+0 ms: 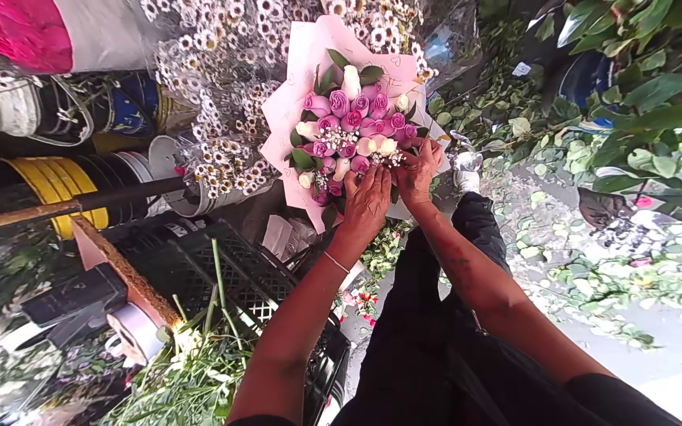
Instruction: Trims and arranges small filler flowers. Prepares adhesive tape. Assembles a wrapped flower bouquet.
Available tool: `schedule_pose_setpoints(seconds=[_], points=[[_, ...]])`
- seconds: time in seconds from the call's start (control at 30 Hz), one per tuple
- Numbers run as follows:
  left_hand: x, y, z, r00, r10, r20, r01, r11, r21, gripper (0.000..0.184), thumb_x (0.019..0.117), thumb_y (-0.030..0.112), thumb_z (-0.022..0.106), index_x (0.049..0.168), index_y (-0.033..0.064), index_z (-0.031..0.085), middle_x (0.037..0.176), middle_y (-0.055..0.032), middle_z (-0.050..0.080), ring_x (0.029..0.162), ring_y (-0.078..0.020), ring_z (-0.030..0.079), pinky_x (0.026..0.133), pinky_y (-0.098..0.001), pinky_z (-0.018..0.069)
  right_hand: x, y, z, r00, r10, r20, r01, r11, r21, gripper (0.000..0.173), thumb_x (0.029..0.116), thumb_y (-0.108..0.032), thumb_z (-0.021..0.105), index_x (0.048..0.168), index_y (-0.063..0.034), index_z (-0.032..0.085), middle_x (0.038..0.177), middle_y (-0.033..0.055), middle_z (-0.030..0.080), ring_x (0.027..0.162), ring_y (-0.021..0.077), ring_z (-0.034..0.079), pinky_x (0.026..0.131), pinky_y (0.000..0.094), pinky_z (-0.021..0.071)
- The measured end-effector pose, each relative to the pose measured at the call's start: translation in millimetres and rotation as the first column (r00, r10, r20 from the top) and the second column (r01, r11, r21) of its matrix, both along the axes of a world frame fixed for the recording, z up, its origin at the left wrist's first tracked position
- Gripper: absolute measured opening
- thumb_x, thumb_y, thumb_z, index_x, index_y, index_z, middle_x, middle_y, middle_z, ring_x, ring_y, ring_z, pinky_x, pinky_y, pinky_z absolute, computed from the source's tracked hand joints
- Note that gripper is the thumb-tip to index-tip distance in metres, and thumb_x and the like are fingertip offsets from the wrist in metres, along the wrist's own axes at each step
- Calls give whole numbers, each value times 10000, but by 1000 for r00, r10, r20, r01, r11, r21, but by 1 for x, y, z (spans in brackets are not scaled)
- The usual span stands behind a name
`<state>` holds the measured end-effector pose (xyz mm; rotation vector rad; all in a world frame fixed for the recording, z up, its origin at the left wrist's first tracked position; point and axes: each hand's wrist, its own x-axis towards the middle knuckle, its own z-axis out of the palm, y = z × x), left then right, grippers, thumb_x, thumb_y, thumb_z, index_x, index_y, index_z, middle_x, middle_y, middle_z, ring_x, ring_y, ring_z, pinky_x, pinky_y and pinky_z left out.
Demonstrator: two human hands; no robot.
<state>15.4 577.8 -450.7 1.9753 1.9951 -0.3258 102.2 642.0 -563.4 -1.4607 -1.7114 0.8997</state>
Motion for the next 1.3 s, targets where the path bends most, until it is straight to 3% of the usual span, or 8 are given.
schedule_pose_setpoints(seconds=[0.33,0.47,0.6,0.7,0.8,0.97,1.13,1.3], points=[[8,5,-2,1000,15,19,-13,998,-58,422,1010,41,501,1425,28,577,1453,-138,596,1408,-306,501,1126,-664,243,-1,5,-4,978,67,196,-53,996,-75,114,826,-105,744,929,-108,794,1133,204,666,1186,472,542,954,664,376],[22,6,4,999,30,22,-29,998,-62,430,1014,47,498,1437,4,561,1475,-183,564,1440,-373,449,1147,-699,200,10,8,7,981,182,60,-167,966,-197,205,852,-60,734,1050,-52,787,1221,263,640,1212,496,541,963,672,398],[56,3,20,997,72,9,-72,997,23,424,996,78,534,1405,-19,587,1431,-200,599,1404,-397,491,1156,-709,188,38,9,26,982,139,-129,-173,936,-308,314,820,11,770,1131,-34,757,1285,282,588,1189,417,580,988,519,489],[87,-3,31,988,152,-22,-149,984,95,414,934,83,606,1335,-12,650,1290,-149,703,1290,-359,606,1138,-665,261,52,9,32,989,124,-87,-133,985,-113,318,853,55,638,1117,-82,751,1261,253,593,1212,403,557,1000,503,471],[103,-10,38,969,244,24,-245,968,55,386,948,128,611,1302,-15,669,1216,-139,736,1237,-354,643,1129,-662,283,56,20,30,943,330,39,-333,937,109,456,857,85,567,1155,-191,775,1277,226,623,1252,462,526,998,611,409],[106,-33,44,967,249,58,-252,966,53,317,935,145,637,1227,59,725,1179,-100,748,1174,-307,675,1070,-640,346,80,30,10,863,477,167,-501,850,162,412,837,81,623,1090,-191,801,1254,192,659,1239,457,548,998,637,401],[113,-48,57,937,328,121,-333,943,18,329,924,178,691,1221,40,728,1184,-119,744,1178,-325,675,1063,-687,344,102,36,18,852,493,179,-523,820,230,438,908,31,580,1234,-213,742,1283,202,647,1221,442,571,989,607,421],[128,-54,97,872,426,242,-416,904,-93,357,924,190,722,1237,19,711,1196,-168,727,1177,-377,669,1054,-724,359,81,53,47,668,698,256,-735,673,83,411,845,71,640,1168,-152,762,1332,223,631,1283,494,536,1026,721,366]])
